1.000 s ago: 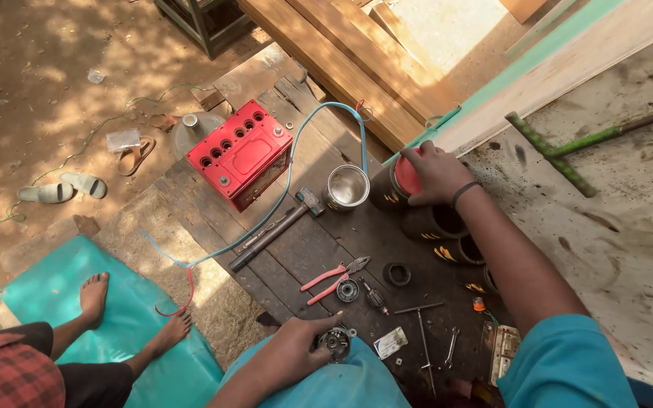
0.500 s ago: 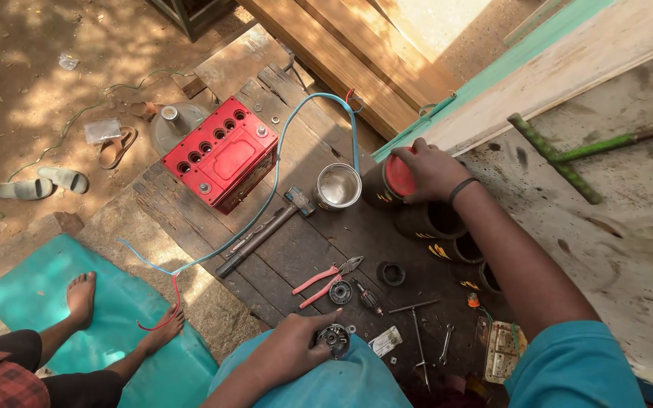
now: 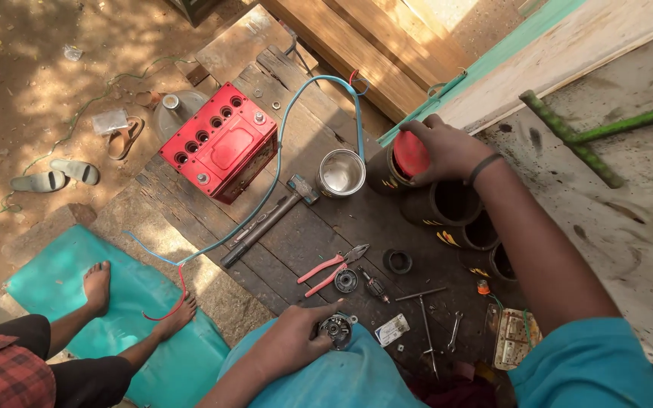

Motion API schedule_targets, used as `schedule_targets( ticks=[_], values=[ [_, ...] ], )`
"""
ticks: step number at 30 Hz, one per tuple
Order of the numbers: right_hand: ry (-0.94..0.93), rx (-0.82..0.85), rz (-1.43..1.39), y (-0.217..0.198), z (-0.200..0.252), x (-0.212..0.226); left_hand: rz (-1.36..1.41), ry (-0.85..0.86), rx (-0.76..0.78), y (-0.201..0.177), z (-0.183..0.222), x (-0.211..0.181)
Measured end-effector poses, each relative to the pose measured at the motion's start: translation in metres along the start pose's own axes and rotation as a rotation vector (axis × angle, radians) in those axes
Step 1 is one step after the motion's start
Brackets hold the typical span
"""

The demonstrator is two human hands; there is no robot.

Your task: Disassembling and repairing a small motor component on a workbench.

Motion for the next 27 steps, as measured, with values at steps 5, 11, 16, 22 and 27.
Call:
schedule_targets(
  ticks=[5,11,16,22,27],
  values=[
    [-0.115,-0.295,-0.355,-0.01,0.06,0.064,0.014,-0.013,-0.03,0.001,0.0,0.007],
    [-0.145,-0.071,-0.662,0.158,0.054,0.108,0.009,-0.056,-0.017,0.006,-0.004,0.009],
    [0.182,-0.211,-0.451,0.215,0.042,0.087,-0.021,-0.037,0.004,0.013,-0.007,0.01],
    [0.123,-0.53,-0.61,0.23,0.074,0.071,0.034,0.066,-0.036,0.013,-0.003,0.003],
    [0.4,-0.595,-0.698,0.253,0.129,0.039,0.023,-0.046,-0.059,0.01,0.0,0.018]
  ],
)
Point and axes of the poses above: each hand's wrist, its own z-axis away from the middle knuckle, its own y-axis out of the palm, x = y × z, the point moved 10 cm from there along -z, towards the middle knuckle, and after that the axes turned 13 degrees about z, right-handed, at the moved point
